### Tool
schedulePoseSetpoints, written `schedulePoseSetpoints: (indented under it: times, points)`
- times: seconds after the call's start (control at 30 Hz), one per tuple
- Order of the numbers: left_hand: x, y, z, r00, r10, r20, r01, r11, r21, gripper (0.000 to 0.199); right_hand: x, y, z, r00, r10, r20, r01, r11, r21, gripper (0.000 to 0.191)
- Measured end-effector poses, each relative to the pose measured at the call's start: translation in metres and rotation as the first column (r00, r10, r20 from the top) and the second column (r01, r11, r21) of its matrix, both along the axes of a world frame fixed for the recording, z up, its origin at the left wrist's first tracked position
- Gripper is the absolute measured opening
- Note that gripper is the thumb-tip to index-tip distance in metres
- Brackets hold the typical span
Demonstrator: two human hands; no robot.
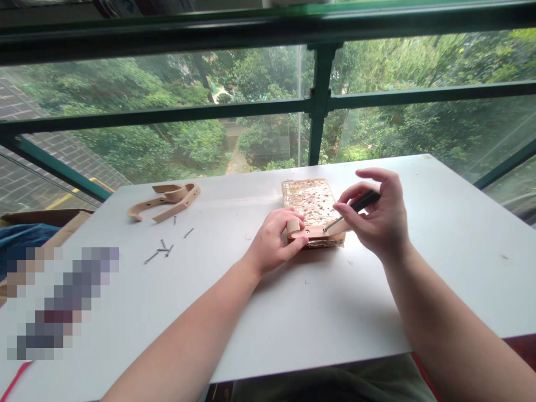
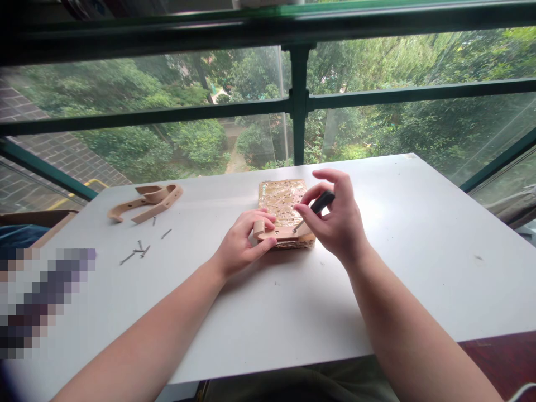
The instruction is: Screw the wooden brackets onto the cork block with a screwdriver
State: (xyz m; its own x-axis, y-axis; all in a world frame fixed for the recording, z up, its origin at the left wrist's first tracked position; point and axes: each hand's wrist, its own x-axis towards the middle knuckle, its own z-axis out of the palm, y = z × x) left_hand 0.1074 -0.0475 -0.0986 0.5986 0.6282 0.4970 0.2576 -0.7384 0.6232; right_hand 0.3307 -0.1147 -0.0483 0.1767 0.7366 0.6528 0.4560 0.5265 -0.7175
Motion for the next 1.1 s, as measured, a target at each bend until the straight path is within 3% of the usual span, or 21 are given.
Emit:
schedulePoseSetpoints:
  times: [0.17, 0.27, 0.5, 0.63, 0.77, 0.93, 1.1]
  points:
    - [-0.0001, 0.0000, 0.0008, 1.000, -0.001, -0.003, 0.000, 1.000, -0.002, 0.021, 0.0044, -0.0030, 0.0020, 0.984, 0.175, 0.045, -0.176, 0.984, 0.019, 0.025]
    - [0.0001, 0.0003, 0.0007, 1.000, 0.000, -0.002, 0.000, 1.000, -0.001, 0.021, 0.0078, -0.0040, 0.0011, 0.966, 0.255, 0.026, -0.255, 0.967, -0.010, 0.031]
    - [0.0001, 0.0009, 0.0004, 1.000, -0.003, -0.005, 0.003, 1.000, 0.011, 0.021, 0.0072, -0.0033, -0.0001, 0.960, 0.277, 0.052, -0.271, 0.958, -0.094, 0.056]
    - [-0.0001, 0.0007, 0.0001, 1.000, -0.004, -0.008, 0.004, 1.000, 0.010, 0.021, 0.0074, -0.0038, 0.0025, 0.951, 0.307, 0.044, -0.300, 0.946, -0.120, 0.045]
    - [-0.0001, 0.0000, 0.0003, 1.000, -0.003, -0.009, 0.003, 1.000, 0.010, 0.021, 0.0068, -0.0015, 0.0040, 0.961, 0.277, 0.015, -0.276, 0.958, -0.075, 0.031]
    - [0.0000, -0.0004, 0.0012, 1.000, -0.005, -0.015, 0.005, 1.000, 0.005, 0.020, 0.0041, -0.0010, 0.0051, 0.985, 0.159, 0.064, -0.152, 0.984, -0.096, 0.014]
    - [0.0001, -0.0003, 0.0014, 1.000, -0.003, -0.016, 0.003, 1.000, 0.012, 0.020, 0.0044, -0.0022, 0.0057, 0.991, 0.075, 0.107, -0.063, 0.991, -0.115, 0.022]
